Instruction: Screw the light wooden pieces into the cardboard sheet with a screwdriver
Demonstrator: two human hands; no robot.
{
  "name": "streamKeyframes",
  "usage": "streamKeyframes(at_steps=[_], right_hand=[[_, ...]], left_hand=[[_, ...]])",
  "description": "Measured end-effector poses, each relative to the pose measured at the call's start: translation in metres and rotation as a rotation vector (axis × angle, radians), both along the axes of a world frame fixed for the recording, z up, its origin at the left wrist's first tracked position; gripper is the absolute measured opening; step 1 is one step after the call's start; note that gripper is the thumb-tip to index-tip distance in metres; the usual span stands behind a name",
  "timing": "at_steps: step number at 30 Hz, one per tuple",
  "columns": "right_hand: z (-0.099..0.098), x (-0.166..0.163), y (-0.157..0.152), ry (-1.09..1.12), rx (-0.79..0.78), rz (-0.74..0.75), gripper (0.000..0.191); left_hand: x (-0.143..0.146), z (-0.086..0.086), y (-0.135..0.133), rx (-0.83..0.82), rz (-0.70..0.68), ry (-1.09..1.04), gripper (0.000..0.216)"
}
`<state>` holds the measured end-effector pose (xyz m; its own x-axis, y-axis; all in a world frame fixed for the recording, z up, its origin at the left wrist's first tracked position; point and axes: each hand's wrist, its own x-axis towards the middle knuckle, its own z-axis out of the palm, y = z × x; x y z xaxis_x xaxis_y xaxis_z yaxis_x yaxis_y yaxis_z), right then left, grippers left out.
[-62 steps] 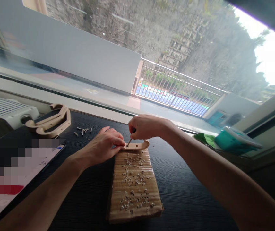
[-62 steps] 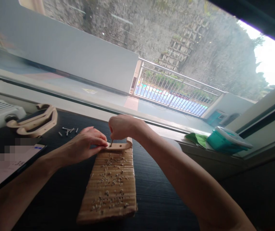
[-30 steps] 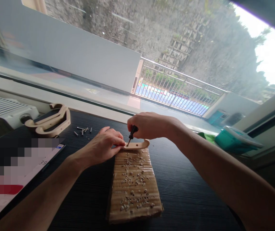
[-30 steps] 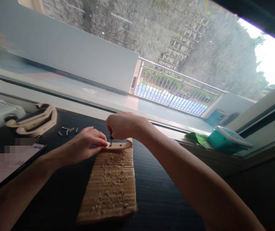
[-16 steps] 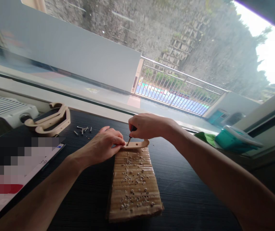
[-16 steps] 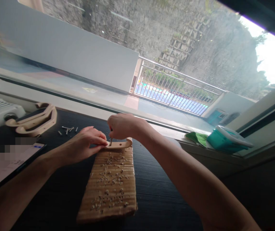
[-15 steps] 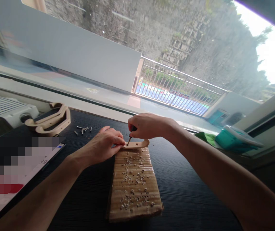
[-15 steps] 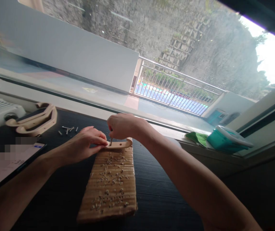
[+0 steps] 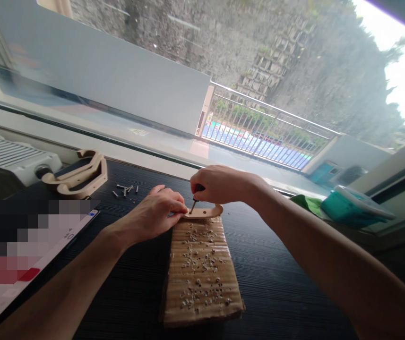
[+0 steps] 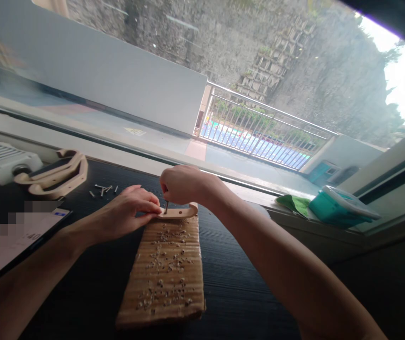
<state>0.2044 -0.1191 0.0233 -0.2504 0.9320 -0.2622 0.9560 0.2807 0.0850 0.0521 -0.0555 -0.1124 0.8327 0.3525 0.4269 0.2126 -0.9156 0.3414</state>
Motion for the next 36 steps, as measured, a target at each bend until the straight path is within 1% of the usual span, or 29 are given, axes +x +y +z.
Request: streamKeyframes(at_steps=[7, 11, 14, 18, 22, 26, 32, 36], right_hand=[[0.002, 0.002, -0.003, -0.004, -0.005, -0.043, 0.023], [0.008, 0.001, -0.006, -0.025, -0.007, -0.075, 0.033], [0.01, 0.002, -0.006, -0.024, 0.011, -0.06, 0.028], [0.007, 0.002, -0.004, 0.001, 0.013, -0.024, 0.022], [0.003, 0.003, -0.002, 0.003, 0.009, -0.039, 0.021], [0.001, 0.004, -0.001, 0.01, -0.007, -0.061, 0.024], [0.006, 0.004, -0.004, 0.015, 0.002, -0.067, 0.029], [0.008, 0.004, -0.006, 0.053, -0.014, -0.037, 0.022]], left_hand=[[0.0, 0.001, 0.0, -0.008, -0.001, -0.002, 0.019], [0.0, 0.003, -0.001, -0.01, 0.0, 0.016, 0.018], [0.0, 0.004, -0.002, -0.005, 0.0, 0.02, 0.018], [0.0, 0.003, -0.001, 0.008, 0.004, 0.013, 0.018], [0.0, 0.001, 0.0, 0.012, 0.0, -0.004, 0.017], [0.0, 0.0, 0.0, 0.002, -0.005, -0.025, 0.017], [0.0, 0.002, -0.001, -0.011, -0.005, 0.011, 0.017], [0.0, 0.002, -0.001, -0.009, -0.004, -0.017, 0.017]])
